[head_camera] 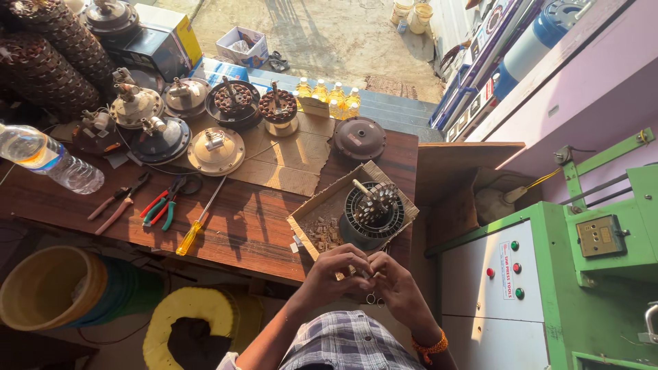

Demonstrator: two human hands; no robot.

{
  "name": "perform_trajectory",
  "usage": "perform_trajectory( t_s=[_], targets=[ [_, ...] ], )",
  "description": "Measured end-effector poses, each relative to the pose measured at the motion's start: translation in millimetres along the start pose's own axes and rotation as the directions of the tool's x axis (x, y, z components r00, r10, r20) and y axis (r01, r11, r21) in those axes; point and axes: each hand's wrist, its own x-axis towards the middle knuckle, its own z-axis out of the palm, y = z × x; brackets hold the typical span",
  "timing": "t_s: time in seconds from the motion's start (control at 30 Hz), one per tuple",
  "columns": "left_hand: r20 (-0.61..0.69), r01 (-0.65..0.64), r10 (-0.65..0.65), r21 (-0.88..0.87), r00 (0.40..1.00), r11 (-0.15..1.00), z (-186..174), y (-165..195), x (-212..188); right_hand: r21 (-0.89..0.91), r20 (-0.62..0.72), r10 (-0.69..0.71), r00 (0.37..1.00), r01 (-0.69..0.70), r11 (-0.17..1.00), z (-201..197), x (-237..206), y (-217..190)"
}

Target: The person cuts small white insulating sleeves with scissors and inserts them into slots on a motor stator. The person repeats this process multiple times, handling the sleeves and stator by hand while working at a bench.

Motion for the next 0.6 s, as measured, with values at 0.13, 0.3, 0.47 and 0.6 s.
perform_trajectory(
  t_s=[0.13,0.3,0.47,0.6],
  targets=[
    [-0.036,-0.004,0.003,-0.04,0.999,0.999,7.7,-14.1,-5.4,-0.181,-0.188,-0.015,0.982,-0.02,0.983,12.3,-2.7,-0.1],
    [-0.127,0.14,-0.223,-0.469,0.966,0.872,38.8,-41.0,-16.5,-0.277,-0.224,-0.274,0.935,0.209,0.938,25.5,-9.0,4.6],
    [-0.26,0.24,-0.488,-0.625,0.834,0.743,21.3,-75.8,-32.7,-0.419,-0.323,-0.197,0.926,0.047,0.907,6.5,-32.3,35.7],
    [-0.202,0.212,-0.562,-0.784,0.802,0.584,-8.6,-90.9,-54.6,-0.509,-0.454,-0.114,0.883,-0.152,0.847,-17.1,-58.0,77.0]
  ],
)
